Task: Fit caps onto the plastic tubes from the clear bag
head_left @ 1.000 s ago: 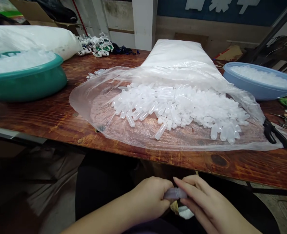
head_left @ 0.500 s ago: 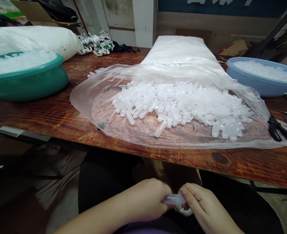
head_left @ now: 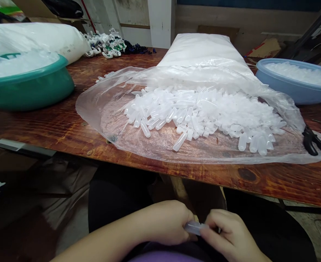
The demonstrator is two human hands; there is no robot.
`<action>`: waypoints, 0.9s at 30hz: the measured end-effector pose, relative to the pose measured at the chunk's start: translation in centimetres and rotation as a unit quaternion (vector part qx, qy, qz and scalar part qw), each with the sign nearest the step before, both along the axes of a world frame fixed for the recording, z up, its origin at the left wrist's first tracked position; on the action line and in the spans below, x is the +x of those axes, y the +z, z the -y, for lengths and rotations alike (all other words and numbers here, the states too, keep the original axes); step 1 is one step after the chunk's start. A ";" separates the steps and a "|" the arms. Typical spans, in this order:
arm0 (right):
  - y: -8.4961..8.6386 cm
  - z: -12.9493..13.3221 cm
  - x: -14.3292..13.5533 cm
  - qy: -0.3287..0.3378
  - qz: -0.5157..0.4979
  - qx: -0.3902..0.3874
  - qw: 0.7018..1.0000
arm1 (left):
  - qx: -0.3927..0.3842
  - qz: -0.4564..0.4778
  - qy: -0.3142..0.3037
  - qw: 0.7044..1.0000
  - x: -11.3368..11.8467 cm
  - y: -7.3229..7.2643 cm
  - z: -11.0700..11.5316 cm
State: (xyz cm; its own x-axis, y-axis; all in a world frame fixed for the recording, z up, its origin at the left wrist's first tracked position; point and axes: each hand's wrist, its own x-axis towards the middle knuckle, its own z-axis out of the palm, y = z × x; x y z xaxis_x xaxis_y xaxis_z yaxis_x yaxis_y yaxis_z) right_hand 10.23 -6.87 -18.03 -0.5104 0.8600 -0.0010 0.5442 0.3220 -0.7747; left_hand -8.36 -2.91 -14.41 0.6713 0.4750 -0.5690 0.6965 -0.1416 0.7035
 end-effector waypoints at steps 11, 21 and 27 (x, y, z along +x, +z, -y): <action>-0.4 0.4 0.2 0.013 0.025 -0.061 0.998 | 0.011 -0.050 0.007 0.999 0.0 -0.8 0.1; -2.1 0.7 -0.7 -0.025 0.016 0.011 0.999 | -0.025 -0.019 0.023 0.999 0.1 -1.6 0.3; -2.0 0.0 -1.7 0.003 0.018 0.146 0.989 | -0.031 -0.032 -0.003 0.999 0.4 -1.3 0.1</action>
State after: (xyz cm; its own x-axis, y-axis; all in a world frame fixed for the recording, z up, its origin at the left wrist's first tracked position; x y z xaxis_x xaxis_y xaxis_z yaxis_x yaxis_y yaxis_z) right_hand 8.57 -6.84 -20.04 -0.5200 0.8231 0.2285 0.5673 0.5327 -0.6280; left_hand -7.94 -2.98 -15.70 0.6349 0.4336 -0.6394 0.7398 -0.1029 0.6649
